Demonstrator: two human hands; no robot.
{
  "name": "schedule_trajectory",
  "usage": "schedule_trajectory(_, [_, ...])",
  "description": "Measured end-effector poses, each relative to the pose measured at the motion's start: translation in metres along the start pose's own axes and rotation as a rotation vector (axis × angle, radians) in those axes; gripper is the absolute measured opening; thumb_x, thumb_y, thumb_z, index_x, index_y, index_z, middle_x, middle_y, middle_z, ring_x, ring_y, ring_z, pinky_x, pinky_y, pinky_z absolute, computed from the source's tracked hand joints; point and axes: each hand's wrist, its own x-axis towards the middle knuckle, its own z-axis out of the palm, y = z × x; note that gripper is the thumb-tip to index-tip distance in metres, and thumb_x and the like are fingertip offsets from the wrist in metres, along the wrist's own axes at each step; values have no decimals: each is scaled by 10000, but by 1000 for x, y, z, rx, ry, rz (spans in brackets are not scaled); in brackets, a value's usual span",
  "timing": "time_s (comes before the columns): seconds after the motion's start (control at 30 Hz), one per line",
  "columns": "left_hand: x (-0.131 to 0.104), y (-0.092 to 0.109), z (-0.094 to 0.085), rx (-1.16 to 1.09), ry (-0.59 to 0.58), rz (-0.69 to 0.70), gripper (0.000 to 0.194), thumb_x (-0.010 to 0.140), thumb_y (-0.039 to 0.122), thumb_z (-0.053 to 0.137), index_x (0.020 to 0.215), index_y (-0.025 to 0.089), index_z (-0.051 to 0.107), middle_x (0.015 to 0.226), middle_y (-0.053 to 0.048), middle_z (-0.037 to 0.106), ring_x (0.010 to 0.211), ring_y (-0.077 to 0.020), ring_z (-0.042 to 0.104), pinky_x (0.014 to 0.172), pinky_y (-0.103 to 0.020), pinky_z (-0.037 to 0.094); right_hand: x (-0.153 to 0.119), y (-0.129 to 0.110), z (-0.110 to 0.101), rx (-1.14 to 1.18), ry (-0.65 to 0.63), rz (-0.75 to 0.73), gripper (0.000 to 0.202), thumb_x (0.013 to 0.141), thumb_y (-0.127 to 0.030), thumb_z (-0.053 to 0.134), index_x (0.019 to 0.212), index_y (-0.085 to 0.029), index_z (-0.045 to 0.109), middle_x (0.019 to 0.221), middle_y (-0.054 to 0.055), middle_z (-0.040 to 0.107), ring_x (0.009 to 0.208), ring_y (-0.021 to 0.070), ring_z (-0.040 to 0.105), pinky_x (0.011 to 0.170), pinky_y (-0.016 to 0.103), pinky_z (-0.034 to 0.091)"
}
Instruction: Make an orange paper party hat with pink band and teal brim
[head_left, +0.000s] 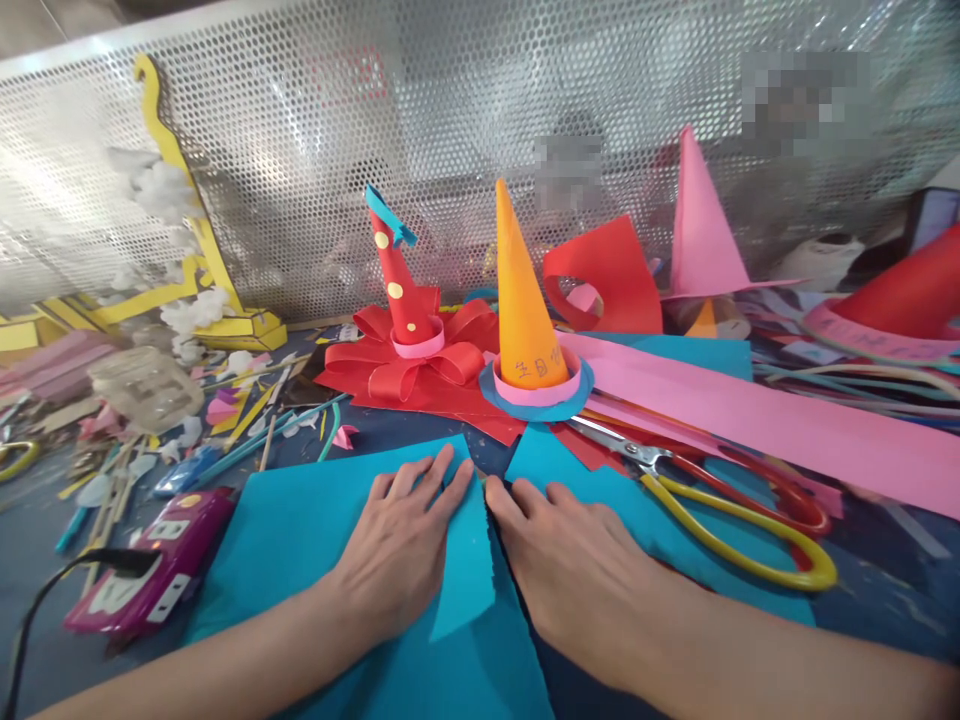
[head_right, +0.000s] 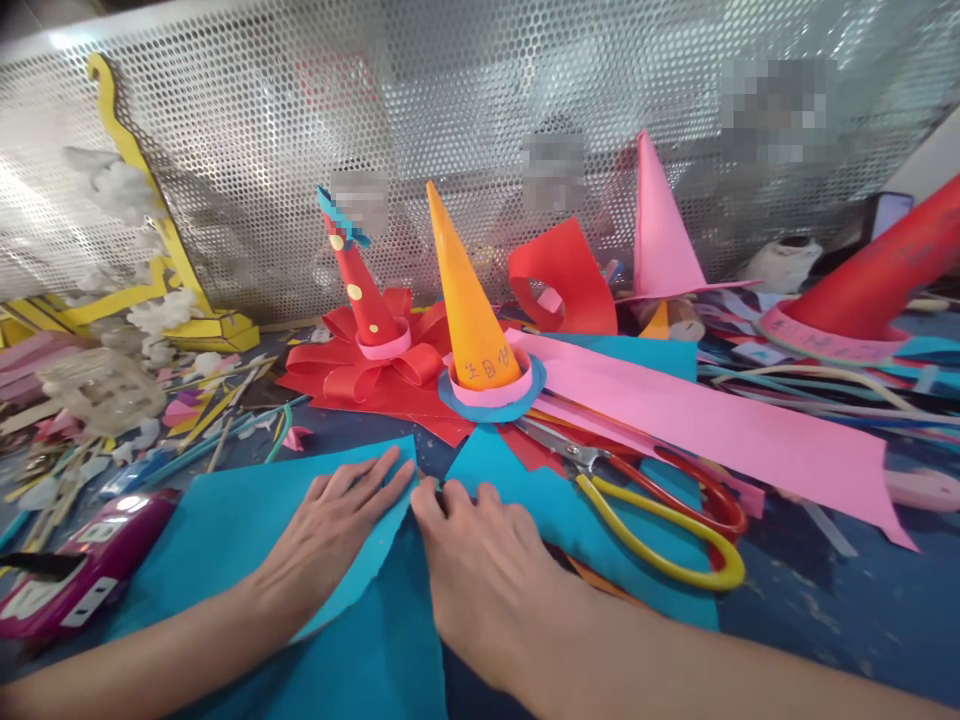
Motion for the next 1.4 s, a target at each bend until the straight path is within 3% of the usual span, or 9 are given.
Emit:
schedule_trajectory(0.23, [-1, -2, 5, -12, 14, 23, 682, 874, 234, 438, 1515, 307, 218, 1594, -32, 249, 1343, -306, 347, 1019, -505, 367, -3, 5, -6, -19, -56, 47, 549, 838, -83, 426, 1370, -219, 421, 1094, 73, 626, 890, 282, 602, 533, 339, 220])
schedule_trajectory(0.53, [1, 3, -8, -111, -25, -58, 654, 909, 154, 334, 1519, 337, 187, 1599, -9, 228, 1352, -259, 372, 1042, -499, 365, -19, 14, -3, -14, -94, -13, 595, 841, -146, 449, 1424, -230, 366, 1108, 89, 632, 903, 302, 611, 542, 332, 295])
schedule_trajectory(0.83, [1, 5, -16, -191, -19, -119, 620, 919, 141, 297, 1491, 378, 266, 1572, 6, 302, 1306, -253, 442, 1041, -505, 382, -28, 13, -9, 5, -71, -44, 583, 821, -160, 458, 1397, -236, 412, 1116, 101, 651, 895, 314, 623, 549, 347, 360])
schedule_trajectory(1.2, [2, 5, -10, -171, 15, -121, 605, 940, 147, 311, 1479, 419, 270, 1560, 28, 329, 1302, -243, 448, 1035, -499, 389, 15, 8, -9, 17, 73, -63, 403, 912, -177, 419, 1313, -191, 463, 1032, 84, 642, 853, 258, 611, 528, 323, 315])
schedule_trajectory(1.4, [2, 2, -5, -132, 33, -68, 689, 884, 128, 386, 1494, 408, 232, 1567, 12, 314, 1310, -253, 424, 1024, -481, 394, 14, 7, -6, -8, 38, -19, 407, 921, -185, 408, 1324, -225, 453, 1021, 86, 643, 864, 273, 612, 533, 316, 322])
